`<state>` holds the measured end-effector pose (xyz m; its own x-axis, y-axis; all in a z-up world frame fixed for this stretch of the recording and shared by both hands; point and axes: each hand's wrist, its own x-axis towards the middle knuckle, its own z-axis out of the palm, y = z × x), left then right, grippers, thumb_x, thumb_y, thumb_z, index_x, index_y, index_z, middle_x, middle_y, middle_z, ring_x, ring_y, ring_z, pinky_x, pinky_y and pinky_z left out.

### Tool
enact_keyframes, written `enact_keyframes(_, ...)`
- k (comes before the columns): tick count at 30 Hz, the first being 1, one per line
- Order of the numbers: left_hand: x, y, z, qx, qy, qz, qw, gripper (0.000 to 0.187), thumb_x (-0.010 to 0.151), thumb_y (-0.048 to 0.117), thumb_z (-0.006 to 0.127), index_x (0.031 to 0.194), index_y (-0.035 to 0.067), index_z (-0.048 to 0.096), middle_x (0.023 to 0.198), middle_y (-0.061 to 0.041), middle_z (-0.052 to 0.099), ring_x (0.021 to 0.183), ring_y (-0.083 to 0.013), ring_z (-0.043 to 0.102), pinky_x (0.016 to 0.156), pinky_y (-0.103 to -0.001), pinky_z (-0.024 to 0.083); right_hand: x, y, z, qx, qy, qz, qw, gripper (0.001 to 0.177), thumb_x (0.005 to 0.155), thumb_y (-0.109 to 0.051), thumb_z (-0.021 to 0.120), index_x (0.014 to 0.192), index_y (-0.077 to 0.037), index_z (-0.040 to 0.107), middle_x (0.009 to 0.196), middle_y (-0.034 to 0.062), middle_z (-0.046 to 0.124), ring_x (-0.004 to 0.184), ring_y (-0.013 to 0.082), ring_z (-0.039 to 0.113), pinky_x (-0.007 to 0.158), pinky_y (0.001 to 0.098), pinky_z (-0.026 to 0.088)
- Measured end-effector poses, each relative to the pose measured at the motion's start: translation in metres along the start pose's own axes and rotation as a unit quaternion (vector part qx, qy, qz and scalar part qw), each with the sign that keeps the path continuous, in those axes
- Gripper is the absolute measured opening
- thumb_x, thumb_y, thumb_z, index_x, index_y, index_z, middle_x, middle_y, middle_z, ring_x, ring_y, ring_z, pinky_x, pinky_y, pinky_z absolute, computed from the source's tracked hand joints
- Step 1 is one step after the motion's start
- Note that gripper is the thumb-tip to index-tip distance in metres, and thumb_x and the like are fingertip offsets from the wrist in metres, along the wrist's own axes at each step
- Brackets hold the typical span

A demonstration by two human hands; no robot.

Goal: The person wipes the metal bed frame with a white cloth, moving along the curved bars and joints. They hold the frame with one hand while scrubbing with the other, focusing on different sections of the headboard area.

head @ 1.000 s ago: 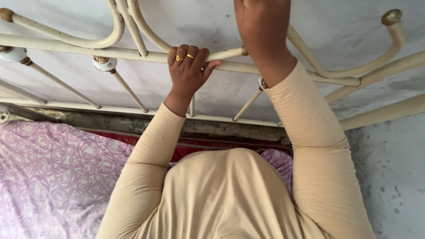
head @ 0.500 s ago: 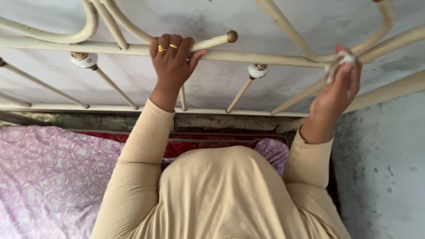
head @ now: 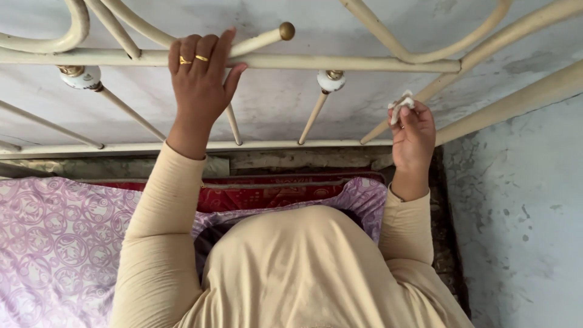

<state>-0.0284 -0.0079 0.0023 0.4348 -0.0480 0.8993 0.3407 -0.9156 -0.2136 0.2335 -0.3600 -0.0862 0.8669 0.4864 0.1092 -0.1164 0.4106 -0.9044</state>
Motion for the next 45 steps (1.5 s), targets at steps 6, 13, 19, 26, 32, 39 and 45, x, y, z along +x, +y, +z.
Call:
enact_keyframes(6, -0.025, 0.013, -0.009, 0.001, -0.075, -0.054, 0.996, 0.059, 0.117, 0.049, 0.035, 0.150, 0.006, 0.057, 0.138, -0.011, 0.064, 0.136, -0.0325, 0.051, 0.116, -0.049, 0.033, 0.005, -0.011, 0.008, -0.142, 0.112, -0.131, 0.975, 0.032, 0.085, -0.028, 0.090, 0.102, -0.010, 0.070, 0.088, 0.0008, 0.069, 0.078, 0.0098, 0.062, 0.069, 0.0245, 0.052)
enact_keyframes(13, -0.106, 0.040, -0.032, -0.028, -0.080, -0.160, 0.983, 0.053, 0.114, 0.042, 0.046, 0.153, 0.008, 0.051, 0.158, -0.013, 0.044, 0.150, -0.0325, 0.037, 0.126, -0.051, 0.028, 0.019, -0.036, 0.041, -0.294, 0.084, -0.396, 0.866, 0.012, 0.100, -0.010, 0.078, 0.105, -0.004, 0.067, 0.101, 0.0102, 0.069, 0.092, 0.0213, 0.064, 0.086, 0.0353, 0.058)
enact_keyframes(19, -0.205, 0.056, -0.097, -0.041, -0.117, -0.230, 0.965, 0.042, 0.112, 0.029, 0.055, 0.144, 0.003, 0.057, 0.139, -0.016, 0.061, 0.130, -0.0306, 0.055, 0.111, -0.047, 0.042, 0.045, -0.013, 0.067, -0.429, 0.065, -0.544, 0.718, 0.021, 0.097, 0.011, 0.073, 0.112, -0.003, 0.071, 0.105, 0.0113, 0.066, 0.084, 0.0203, 0.065, 0.067, 0.0294, 0.061)
enact_keyframes(26, -0.344, 0.040, -0.188, 0.035, -0.173, -0.332, 0.927, 0.033, 0.106, 0.008, 0.068, 0.137, -0.003, 0.067, 0.124, -0.019, 0.070, 0.115, -0.0291, 0.062, 0.098, -0.039, 0.053, 0.039, 0.031, 0.114, -0.379, 0.068, -0.556, 0.737, 0.031, 0.103, 0.006, 0.065, 0.128, -0.011, 0.066, 0.118, 0.0068, 0.054, 0.105, 0.0224, 0.066, 0.094, 0.0337, 0.069)
enact_keyframes(32, -0.377, 0.005, -0.223, 0.014, -0.143, -0.320, 0.937, 0.026, 0.109, 0.003, 0.064, 0.133, -0.005, 0.070, 0.119, -0.023, 0.072, 0.108, -0.0387, 0.068, 0.093, -0.051, 0.056, 0.022, 0.050, 0.171, -0.397, 0.024, -0.567, 0.722, 0.025, 0.101, 0.006, 0.067, 0.122, -0.006, 0.068, 0.117, 0.0110, 0.057, 0.104, 0.0263, 0.067, 0.093, 0.0349, 0.065)
enact_keyframes(39, -0.420, -0.047, -0.229, -0.087, -0.185, -0.347, 0.915, 0.026, 0.104, 0.003, 0.062, 0.129, 0.000, 0.069, 0.116, -0.016, 0.073, 0.101, -0.0338, 0.069, 0.091, -0.045, 0.054, 0.051, 0.027, 0.105, -0.523, 0.132, -0.581, 0.610, 0.027, 0.095, 0.017, 0.064, 0.114, 0.001, 0.074, 0.115, 0.0156, 0.068, 0.109, 0.0340, 0.065, 0.094, 0.0439, 0.056)
enact_keyframes(45, -0.410, -0.110, -0.220, -0.144, -0.337, -0.447, 0.816, 0.030, 0.104, 0.014, 0.057, 0.132, 0.017, 0.068, 0.108, -0.001, 0.073, 0.096, -0.0200, 0.069, 0.089, -0.044, 0.052, 0.033, 0.026, 0.129, -0.616, 0.214, -0.437, 0.619, 0.029, 0.101, 0.010, 0.061, 0.128, 0.002, 0.068, 0.125, 0.0164, 0.069, 0.116, 0.0347, 0.059, 0.094, 0.0488, 0.058)
